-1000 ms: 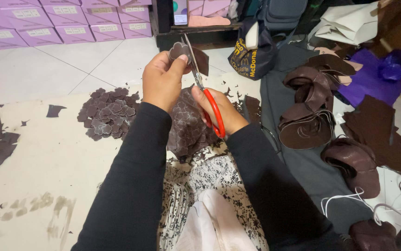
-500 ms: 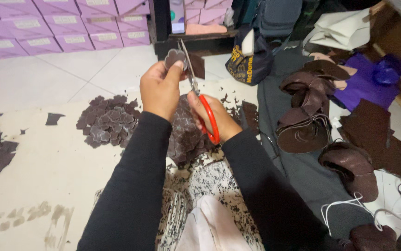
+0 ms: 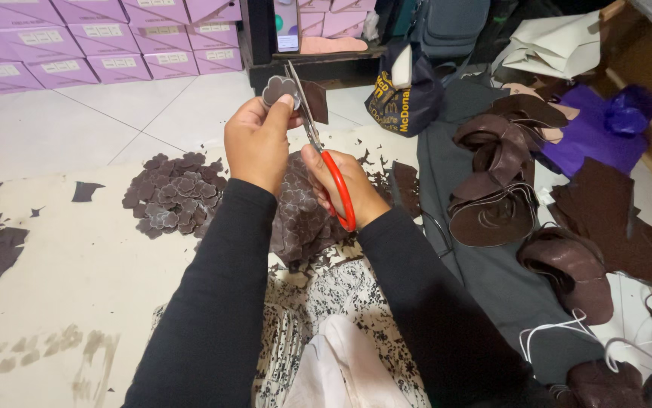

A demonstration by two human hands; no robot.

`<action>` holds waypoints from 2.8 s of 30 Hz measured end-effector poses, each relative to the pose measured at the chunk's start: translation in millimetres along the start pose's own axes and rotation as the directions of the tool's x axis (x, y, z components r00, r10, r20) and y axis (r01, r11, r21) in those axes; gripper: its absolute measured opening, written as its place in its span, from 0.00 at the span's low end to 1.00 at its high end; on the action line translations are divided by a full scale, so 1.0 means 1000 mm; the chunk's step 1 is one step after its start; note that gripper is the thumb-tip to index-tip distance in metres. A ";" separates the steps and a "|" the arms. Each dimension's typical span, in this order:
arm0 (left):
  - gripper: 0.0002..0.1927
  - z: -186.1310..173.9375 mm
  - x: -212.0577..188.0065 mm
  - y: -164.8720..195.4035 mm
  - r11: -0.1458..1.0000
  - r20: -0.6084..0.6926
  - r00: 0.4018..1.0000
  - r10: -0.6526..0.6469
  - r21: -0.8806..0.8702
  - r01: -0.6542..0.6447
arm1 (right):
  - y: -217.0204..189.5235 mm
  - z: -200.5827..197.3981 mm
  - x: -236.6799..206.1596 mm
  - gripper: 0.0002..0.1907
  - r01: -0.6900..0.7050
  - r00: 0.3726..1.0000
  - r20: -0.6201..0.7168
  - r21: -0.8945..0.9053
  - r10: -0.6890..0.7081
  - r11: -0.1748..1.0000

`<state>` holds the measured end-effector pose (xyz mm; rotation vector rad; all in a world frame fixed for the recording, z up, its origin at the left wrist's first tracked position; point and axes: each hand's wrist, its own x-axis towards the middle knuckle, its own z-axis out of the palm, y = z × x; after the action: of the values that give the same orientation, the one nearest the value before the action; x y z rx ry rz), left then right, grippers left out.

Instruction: The person uses red-handled scissors to cut flower-shaped pieces from a long strip of brown patterned material. The cut pieces are placed in a growing pile on the floor to the left.

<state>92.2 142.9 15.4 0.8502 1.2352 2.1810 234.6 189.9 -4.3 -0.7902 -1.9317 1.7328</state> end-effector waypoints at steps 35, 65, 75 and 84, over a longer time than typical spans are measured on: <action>0.09 -0.022 0.006 0.008 0.995 0.098 0.994 -0.038 0.099 0.029 | 0.000 -0.008 -0.006 0.30 0.025 0.996 0.084 -0.014 -0.024 1.000; 0.08 -0.018 0.007 0.003 0.992 0.087 0.995 0.046 0.114 -0.056 | 0.006 0.001 0.001 0.31 0.019 0.999 -0.048 -0.094 -0.024 0.995; 0.08 -0.018 0.008 0.004 0.993 -0.005 0.997 -0.073 0.089 0.073 | 0.004 0.002 -0.001 0.29 -0.011 0.999 -0.042 -0.095 0.007 0.995; 0.07 -0.009 0.006 -0.001 0.963 0.063 0.985 -0.164 -0.208 0.173 | 0.003 0.010 -0.002 0.29 -0.005 0.999 -0.037 0.053 0.006 0.999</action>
<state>81.6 142.5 12.4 0.6764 0.9917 2.0990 230.3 181.0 -7.9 -0.8035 -1.8539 1.7527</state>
